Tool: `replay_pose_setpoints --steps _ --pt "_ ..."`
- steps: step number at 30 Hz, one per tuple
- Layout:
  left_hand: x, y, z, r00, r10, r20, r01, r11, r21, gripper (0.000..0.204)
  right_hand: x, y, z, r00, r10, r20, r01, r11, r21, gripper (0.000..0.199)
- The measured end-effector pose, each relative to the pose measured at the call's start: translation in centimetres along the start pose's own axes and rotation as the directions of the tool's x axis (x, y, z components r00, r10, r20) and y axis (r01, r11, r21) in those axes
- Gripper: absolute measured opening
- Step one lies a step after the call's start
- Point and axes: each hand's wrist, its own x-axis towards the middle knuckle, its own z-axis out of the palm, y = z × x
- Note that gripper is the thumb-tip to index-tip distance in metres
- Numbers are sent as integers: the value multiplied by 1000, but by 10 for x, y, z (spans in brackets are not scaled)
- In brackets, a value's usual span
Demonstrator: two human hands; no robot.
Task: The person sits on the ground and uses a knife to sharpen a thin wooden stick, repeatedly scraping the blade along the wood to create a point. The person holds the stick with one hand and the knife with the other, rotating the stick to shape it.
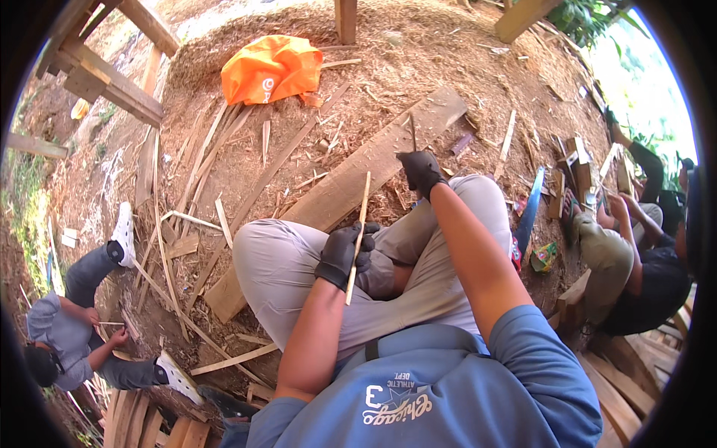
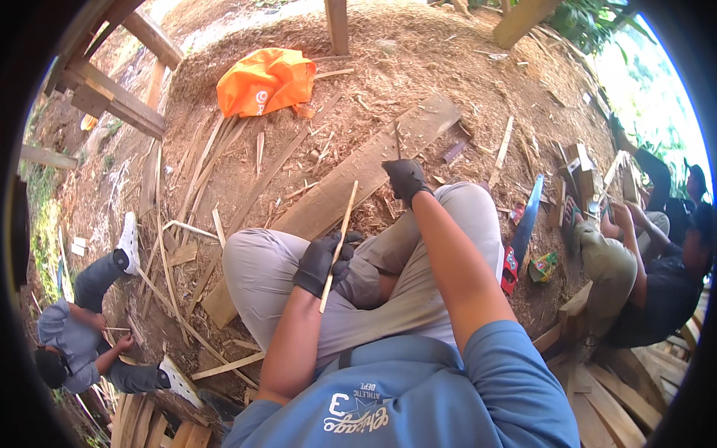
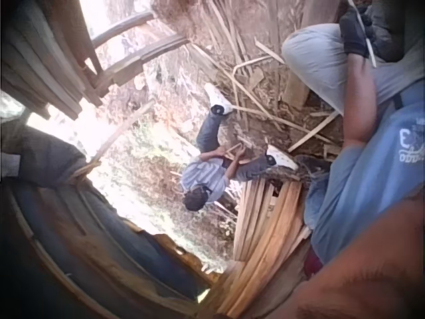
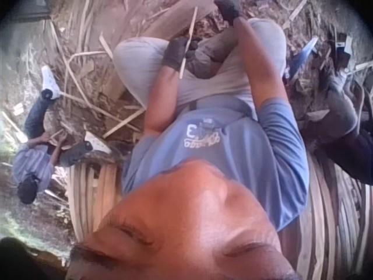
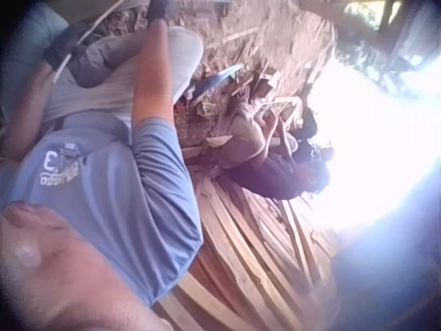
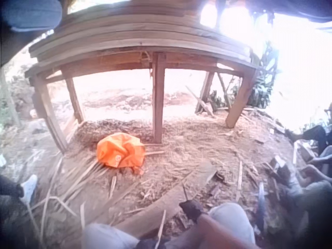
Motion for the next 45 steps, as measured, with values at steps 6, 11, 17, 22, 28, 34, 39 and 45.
replay_pose_setpoints --steps 6,11,17,22,28,34,39,45 --pt "0 -1 13 1000 -4 3 4 999 -48 34 -32 39 -3 901 58 430 -279 837 471 44" --pt "-4 -3 11 999 2 47 1 998 -67 25 -104 33 55 771 -17 637 -407 756 513 23" --pt "-34 -13 27 991 55 -123 -31 980 195 33 -86 49 58 752 -53 657 -278 878 389 32" --pt "-76 -47 40 944 330 19 -254 687 681 33 -31 91 74 706 -282 650 158 957 244 34" --pt "-37 -68 37 924 377 55 -320 690 650 31 27 125 40 879 -263 397 244 965 100 50" --pt "-69 -60 36 923 379 -71 -250 728 638 33 -71 27 -28 992 -64 -112 114 841 529 34" --pt "-68 -55 37 947 314 -63 -236 818 524 34 -53 41 -27 965 -263 11 263 962 -68 40" --pt "-57 -62 4 904 427 -17 -320 702 636 31 -113 9 14 776 -470 420 619 443 -649 33"
